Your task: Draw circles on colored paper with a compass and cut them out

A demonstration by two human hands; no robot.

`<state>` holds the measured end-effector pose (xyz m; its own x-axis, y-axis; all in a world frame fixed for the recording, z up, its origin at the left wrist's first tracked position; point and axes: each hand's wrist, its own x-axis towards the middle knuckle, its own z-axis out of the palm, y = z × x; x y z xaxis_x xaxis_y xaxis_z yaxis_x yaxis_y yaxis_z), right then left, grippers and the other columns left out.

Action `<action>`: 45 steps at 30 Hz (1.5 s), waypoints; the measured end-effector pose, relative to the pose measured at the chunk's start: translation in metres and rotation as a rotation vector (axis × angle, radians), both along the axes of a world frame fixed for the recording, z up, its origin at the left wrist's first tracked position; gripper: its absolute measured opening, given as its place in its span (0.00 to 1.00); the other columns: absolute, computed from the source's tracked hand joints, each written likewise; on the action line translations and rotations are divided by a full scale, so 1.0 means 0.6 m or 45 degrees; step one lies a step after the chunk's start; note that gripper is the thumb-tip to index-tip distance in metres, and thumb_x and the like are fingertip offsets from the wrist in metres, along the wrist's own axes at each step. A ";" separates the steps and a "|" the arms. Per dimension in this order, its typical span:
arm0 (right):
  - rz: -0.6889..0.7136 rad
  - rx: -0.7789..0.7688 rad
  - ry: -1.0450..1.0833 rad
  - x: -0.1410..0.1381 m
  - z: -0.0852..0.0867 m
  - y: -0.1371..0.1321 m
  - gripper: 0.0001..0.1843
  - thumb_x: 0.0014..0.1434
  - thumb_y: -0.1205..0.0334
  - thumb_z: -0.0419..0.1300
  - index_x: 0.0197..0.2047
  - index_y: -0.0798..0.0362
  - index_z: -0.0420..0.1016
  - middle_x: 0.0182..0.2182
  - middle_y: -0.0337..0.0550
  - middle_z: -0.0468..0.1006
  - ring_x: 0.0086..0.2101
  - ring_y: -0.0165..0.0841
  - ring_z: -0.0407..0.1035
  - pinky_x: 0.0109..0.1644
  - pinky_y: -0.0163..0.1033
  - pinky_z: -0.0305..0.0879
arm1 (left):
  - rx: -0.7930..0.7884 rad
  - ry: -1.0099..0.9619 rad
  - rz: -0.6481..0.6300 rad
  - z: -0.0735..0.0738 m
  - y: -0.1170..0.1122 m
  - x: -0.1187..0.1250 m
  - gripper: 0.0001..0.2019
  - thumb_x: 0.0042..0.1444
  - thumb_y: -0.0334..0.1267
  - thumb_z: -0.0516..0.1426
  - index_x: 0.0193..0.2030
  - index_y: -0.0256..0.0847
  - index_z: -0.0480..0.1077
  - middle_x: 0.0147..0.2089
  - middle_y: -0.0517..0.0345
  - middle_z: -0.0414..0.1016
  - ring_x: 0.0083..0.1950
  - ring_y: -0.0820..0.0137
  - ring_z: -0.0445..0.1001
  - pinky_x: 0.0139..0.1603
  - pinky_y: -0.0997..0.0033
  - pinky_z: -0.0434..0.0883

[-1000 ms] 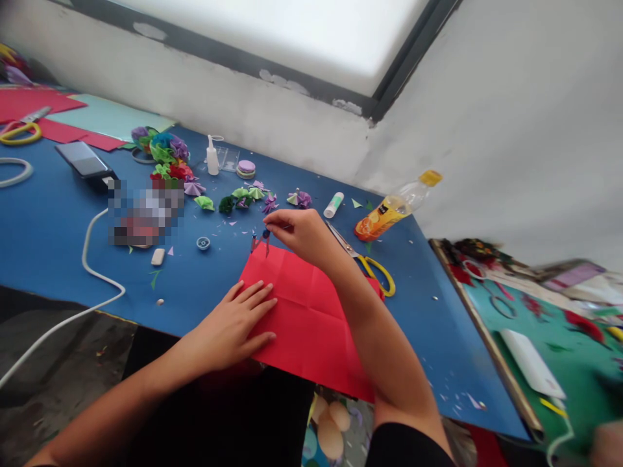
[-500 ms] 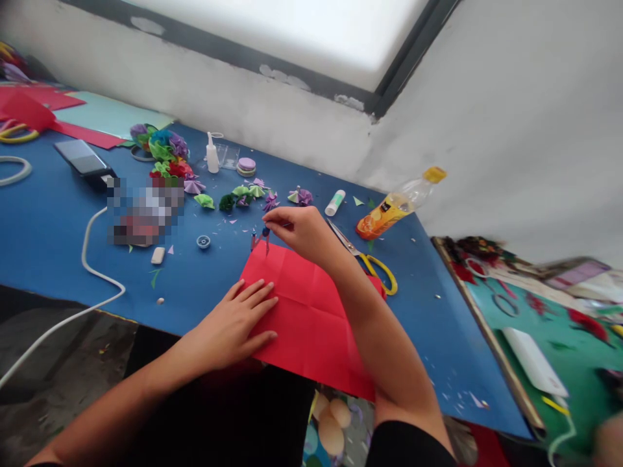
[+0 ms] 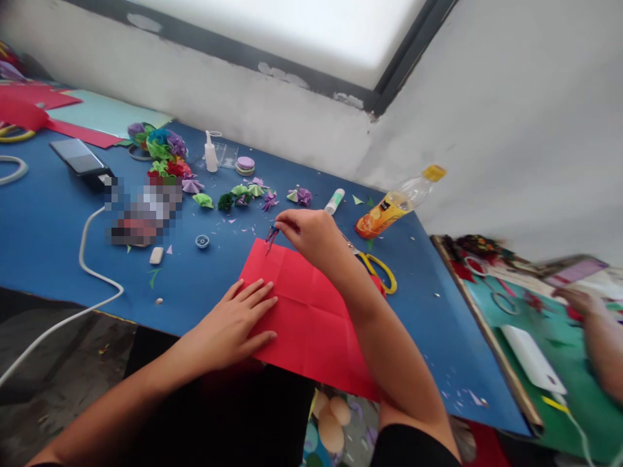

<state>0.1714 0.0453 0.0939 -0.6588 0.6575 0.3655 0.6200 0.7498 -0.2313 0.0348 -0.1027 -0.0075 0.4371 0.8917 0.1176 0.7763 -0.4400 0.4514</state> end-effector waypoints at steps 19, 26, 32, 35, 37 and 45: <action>-0.125 -0.042 -0.003 -0.012 -0.004 0.001 0.08 0.59 0.62 0.59 0.34 0.53 0.80 0.25 0.41 0.80 0.24 0.29 0.69 0.32 0.34 0.61 | -0.008 -0.003 -0.002 -0.002 -0.001 0.000 0.27 0.65 0.52 0.47 0.65 0.37 0.60 0.71 0.46 0.54 0.72 0.56 0.51 0.69 0.47 0.51; -0.200 -0.070 0.006 -0.019 -0.003 0.000 0.08 0.57 0.59 0.62 0.33 0.52 0.81 0.26 0.41 0.80 0.26 0.30 0.70 0.34 0.35 0.61 | 0.003 -0.011 0.001 -0.003 -0.001 0.000 0.27 0.65 0.52 0.47 0.65 0.38 0.60 0.71 0.46 0.54 0.72 0.56 0.51 0.69 0.48 0.50; -0.182 -0.030 0.073 -0.029 -0.012 0.007 0.09 0.58 0.57 0.61 0.31 0.51 0.81 0.23 0.39 0.79 0.25 0.29 0.69 0.33 0.35 0.61 | 0.000 -0.015 -0.010 -0.004 -0.001 -0.001 0.28 0.65 0.52 0.47 0.65 0.38 0.59 0.71 0.45 0.54 0.72 0.55 0.51 0.70 0.46 0.50; -0.162 -0.046 0.094 -0.039 -0.016 0.012 0.08 0.58 0.59 0.62 0.31 0.51 0.80 0.23 0.38 0.79 0.24 0.29 0.69 0.33 0.34 0.61 | 0.006 -0.020 -0.007 -0.004 -0.001 0.000 0.28 0.65 0.52 0.47 0.65 0.38 0.59 0.71 0.45 0.54 0.72 0.56 0.51 0.70 0.46 0.49; -0.141 -0.075 0.100 -0.046 -0.016 0.013 0.07 0.57 0.60 0.62 0.31 0.51 0.80 0.23 0.38 0.79 0.25 0.28 0.69 0.33 0.34 0.61 | 0.001 -0.019 -0.006 -0.003 0.000 -0.001 0.27 0.65 0.52 0.47 0.65 0.38 0.59 0.71 0.45 0.55 0.72 0.56 0.51 0.70 0.46 0.49; 0.101 -0.340 0.188 -0.042 -0.013 -0.008 0.07 0.57 0.60 0.60 0.35 0.53 0.79 0.29 0.40 0.81 0.30 0.30 0.74 0.37 0.36 0.68 | -0.004 -0.009 -0.008 -0.003 0.000 -0.001 0.28 0.65 0.52 0.47 0.65 0.37 0.59 0.70 0.45 0.55 0.72 0.56 0.51 0.69 0.46 0.50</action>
<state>0.1461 0.0407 0.0863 -0.6648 0.6916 0.2824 0.5069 0.6952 -0.5097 0.0344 -0.1028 -0.0094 0.4422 0.8891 0.1180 0.7702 -0.4439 0.4581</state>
